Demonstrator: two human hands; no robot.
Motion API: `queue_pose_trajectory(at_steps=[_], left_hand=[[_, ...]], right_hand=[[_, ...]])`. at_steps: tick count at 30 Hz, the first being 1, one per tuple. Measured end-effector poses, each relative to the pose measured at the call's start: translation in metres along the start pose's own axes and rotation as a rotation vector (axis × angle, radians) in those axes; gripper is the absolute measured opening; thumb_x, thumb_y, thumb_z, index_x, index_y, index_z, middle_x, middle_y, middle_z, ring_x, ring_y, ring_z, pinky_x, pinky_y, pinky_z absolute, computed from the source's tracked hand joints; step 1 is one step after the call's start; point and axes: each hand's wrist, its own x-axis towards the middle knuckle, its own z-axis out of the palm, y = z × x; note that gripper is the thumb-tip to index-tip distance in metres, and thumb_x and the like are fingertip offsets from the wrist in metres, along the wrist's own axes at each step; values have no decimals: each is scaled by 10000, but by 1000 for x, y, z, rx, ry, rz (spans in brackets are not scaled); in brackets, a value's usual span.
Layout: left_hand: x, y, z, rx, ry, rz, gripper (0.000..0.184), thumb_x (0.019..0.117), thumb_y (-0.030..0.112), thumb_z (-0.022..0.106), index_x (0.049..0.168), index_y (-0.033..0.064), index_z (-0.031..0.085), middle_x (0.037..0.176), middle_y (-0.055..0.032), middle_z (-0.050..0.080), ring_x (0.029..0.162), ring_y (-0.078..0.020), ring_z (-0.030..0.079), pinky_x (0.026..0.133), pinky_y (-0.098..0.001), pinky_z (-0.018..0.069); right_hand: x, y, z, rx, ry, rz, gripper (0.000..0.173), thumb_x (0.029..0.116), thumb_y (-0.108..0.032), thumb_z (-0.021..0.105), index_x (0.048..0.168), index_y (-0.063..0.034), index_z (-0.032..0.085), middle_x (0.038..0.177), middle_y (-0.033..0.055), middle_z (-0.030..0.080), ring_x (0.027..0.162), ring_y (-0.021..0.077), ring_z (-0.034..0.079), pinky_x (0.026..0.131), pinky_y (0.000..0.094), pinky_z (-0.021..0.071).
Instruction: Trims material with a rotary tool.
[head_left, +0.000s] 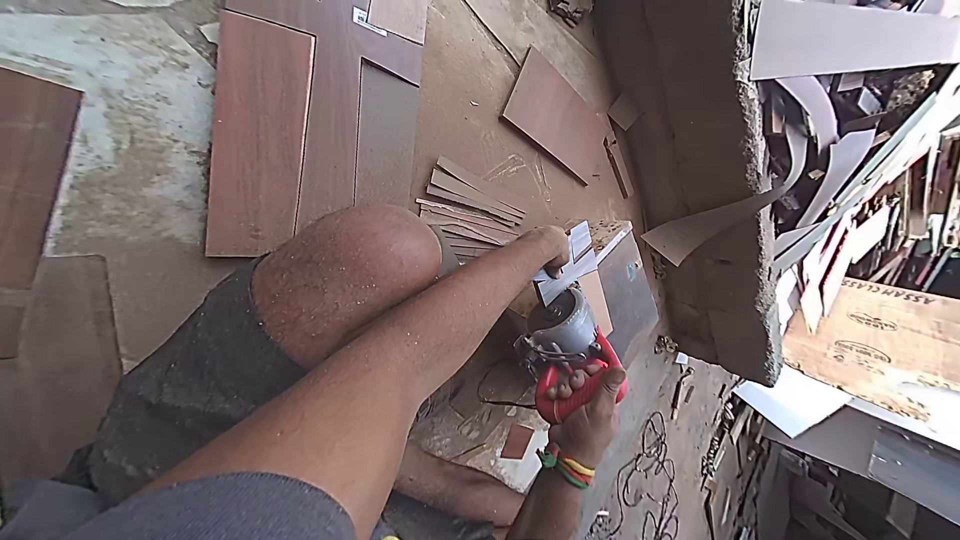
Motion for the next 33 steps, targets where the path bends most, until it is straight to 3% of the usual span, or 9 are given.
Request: queue_pose_trajectory(at_steps=[3,7,33], left_hand=[[-1,0,-1,9,-15,-4,670,792,243,877,1323,-42,584,1225,-238,653,1145,-383,653,924,-595,538],[-1,0,2,-13,5,-18,528,788,205,875,1204,-32,653,1136,-216,684,1073,-367,674,887,-583,545],[0,-2,5,-20,20,-12,536,817,233,855,1229,-37,645,1145,-224,689,1084,-375,673,909,-592,536]], right_hand=[[0,0,1,-6,6,-3,562,1117,-493,273,884,-75,569,512,-13,548,379,124,565,373,316,540],[2,-2,2,-12,13,5,562,1112,-506,276,900,-68,557,512,-6,531,376,129,555,376,318,541],[11,-4,4,7,18,12,562,1116,-506,267,884,-78,547,500,-12,532,371,126,557,367,315,535]])
